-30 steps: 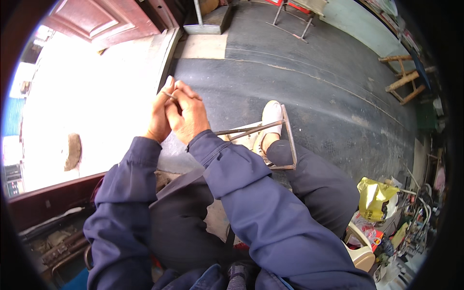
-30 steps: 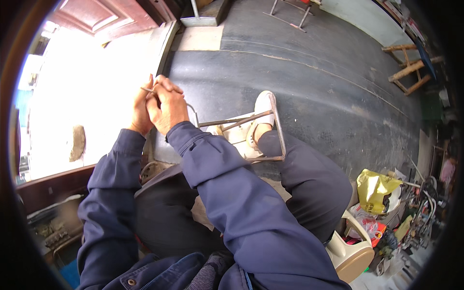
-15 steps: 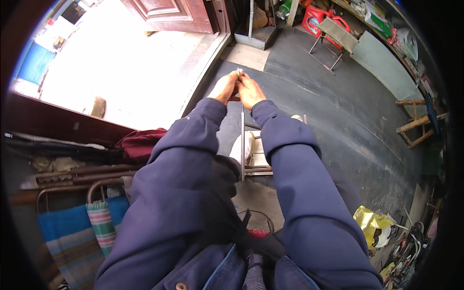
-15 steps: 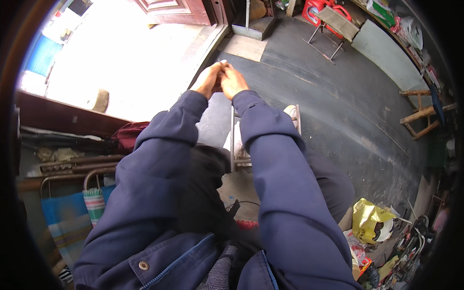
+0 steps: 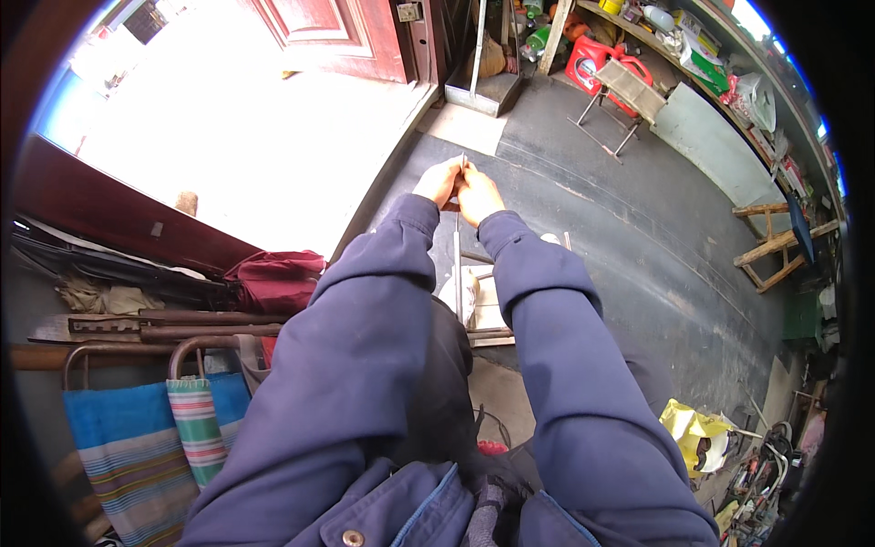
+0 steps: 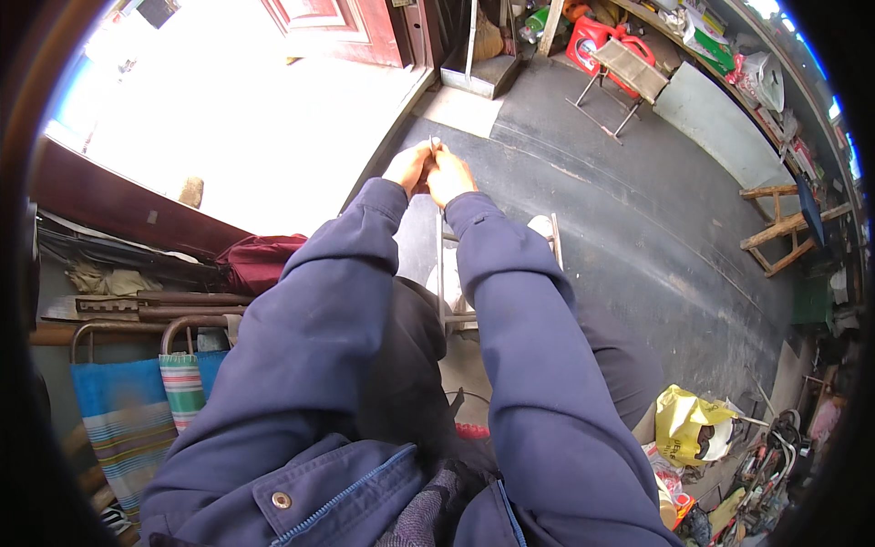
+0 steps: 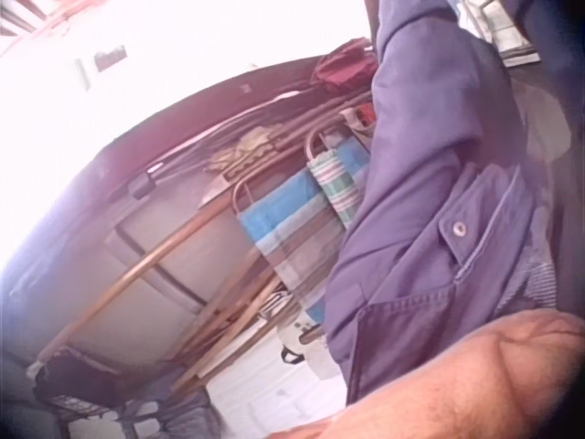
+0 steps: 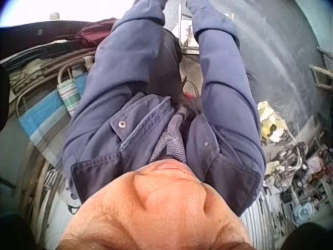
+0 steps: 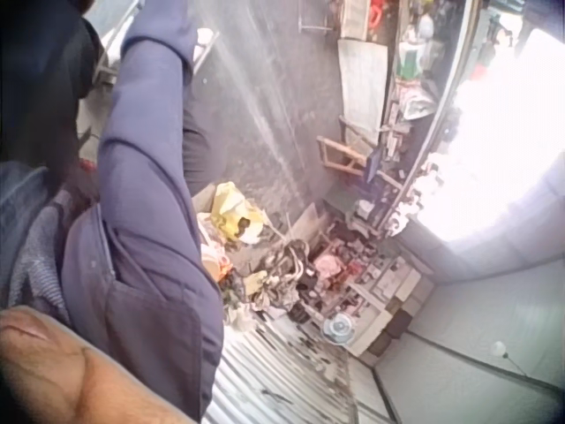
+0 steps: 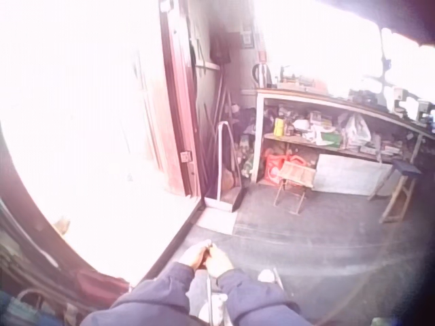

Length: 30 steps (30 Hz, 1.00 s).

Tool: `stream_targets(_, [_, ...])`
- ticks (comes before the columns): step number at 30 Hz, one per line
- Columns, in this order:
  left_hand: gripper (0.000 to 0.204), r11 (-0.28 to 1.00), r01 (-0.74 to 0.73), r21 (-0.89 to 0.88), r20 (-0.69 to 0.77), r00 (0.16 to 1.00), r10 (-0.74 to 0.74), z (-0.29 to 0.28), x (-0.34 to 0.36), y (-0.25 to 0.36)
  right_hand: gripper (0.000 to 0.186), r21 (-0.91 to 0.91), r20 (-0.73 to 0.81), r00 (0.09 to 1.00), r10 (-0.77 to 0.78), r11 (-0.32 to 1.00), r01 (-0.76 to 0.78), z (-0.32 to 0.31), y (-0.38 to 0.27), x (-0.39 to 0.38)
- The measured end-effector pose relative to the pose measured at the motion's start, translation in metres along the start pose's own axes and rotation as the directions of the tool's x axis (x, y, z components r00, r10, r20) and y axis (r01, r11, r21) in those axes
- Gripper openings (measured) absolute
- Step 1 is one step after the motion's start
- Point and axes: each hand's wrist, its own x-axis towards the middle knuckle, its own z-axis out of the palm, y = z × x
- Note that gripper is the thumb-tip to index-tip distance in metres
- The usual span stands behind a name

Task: The person uses a metal rod to pry and bend the metal frame of a small chair. They repeatedly insert the rod into joints, lever the frame, and adjust the legs while seated on the floor. The person then stands and moves through the workshop, handling the rod and other small metal pieces.

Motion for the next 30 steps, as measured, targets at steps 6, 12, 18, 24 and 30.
stream_targets(6, [0.036,1.000,-0.011,-0.011,-0.014,1.000,0.011,-0.011,-0.006,-0.004,0.033,-0.055,0.018,0.998,-0.065,0.996,0.066,0.005,-0.009,-0.011])
stream_targets(12, [0.030,1.000,0.009,-0.013,0.030,1.000,-0.008,-0.020,-0.002,-0.005,0.035,-0.248,-0.021,0.995,-0.093,0.965,0.085,0.004,-0.033,-0.030])
stream_targets(18, [0.037,0.999,0.034,-0.035,0.192,0.981,-0.027,-0.032,-0.030,0.010,0.020,-0.178,0.029,0.990,-0.139,0.974,0.142,0.005,-0.053,-0.064])
stream_targets(24, [0.048,0.959,0.283,0.015,0.366,0.891,-0.269,-0.023,-0.043,0.039,0.025,0.340,-0.118,0.971,-0.209,0.910,0.237,-0.003,-0.035,-0.069])
stream_targets(30, [0.083,0.710,0.692,0.130,0.085,0.706,-0.703,0.002,-0.027,0.093,0.022,0.584,0.128,0.982,0.137,0.790,-0.186,-0.015,-0.047,-0.047])
